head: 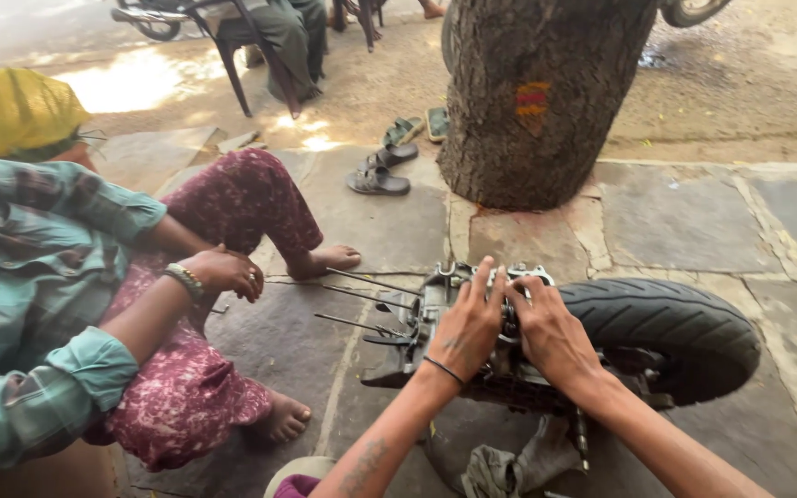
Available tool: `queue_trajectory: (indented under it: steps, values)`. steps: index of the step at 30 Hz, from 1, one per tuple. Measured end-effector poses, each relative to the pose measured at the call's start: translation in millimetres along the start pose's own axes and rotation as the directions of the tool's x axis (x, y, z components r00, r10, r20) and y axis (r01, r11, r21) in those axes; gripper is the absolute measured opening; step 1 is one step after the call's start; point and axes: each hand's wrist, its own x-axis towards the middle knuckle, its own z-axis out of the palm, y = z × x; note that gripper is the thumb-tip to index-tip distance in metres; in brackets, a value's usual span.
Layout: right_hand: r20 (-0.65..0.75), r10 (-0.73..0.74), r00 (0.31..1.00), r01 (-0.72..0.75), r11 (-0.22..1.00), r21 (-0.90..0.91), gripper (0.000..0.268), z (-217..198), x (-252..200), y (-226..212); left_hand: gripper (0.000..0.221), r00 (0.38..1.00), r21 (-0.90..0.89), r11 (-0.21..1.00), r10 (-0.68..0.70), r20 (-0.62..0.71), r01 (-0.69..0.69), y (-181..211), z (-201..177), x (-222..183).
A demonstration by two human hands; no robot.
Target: Assembling and checking the head and cylinder components of a motorcycle engine.
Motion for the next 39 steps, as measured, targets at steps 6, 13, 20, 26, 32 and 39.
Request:
queue_trajectory:
  steps: [6,13,20,26,32,39]
  values:
    - [-0.020,-0.003,1.000,0.003,0.999,0.032,0.038,14.2,-4.5,14.2,0.043,0.999,0.069,0.997,0.033,0.035,-0.035,-6.8,13.6,-5.5]
    - [-0.040,0.009,0.999,-0.006,0.999,0.054,0.054,3.5,-1.5,4.2,0.028,0.999,-0.029,0.999,0.029,0.019,-0.028,-2.0,-1.0,-5.0]
    - [-0.008,0.028,1.000,-0.028,1.000,-0.006,0.032,24.5,-7.0,19.3,0.045,0.998,0.048,0.998,0.031,-0.047,-0.028,0.3,-4.3,-0.9]
    - [-0.116,-0.027,0.993,0.031,0.999,0.033,0.052,4.6,-0.8,8.8,0.031,0.998,0.041,0.998,0.037,0.049,-0.039,-4.1,9.9,-6.2]
    - [-0.054,-0.025,0.998,0.025,1.000,-0.004,0.044,18.6,-5.3,19.2,0.039,0.999,0.070,0.996,0.052,0.014,-0.052,-4.1,6.6,-7.2]
    - [-0.027,0.028,0.999,-0.026,0.999,0.046,0.044,-0.9,1.3,1.8,0.040,0.998,0.083,0.996,0.031,0.046,-0.035,-5.7,11.0,-4.4]
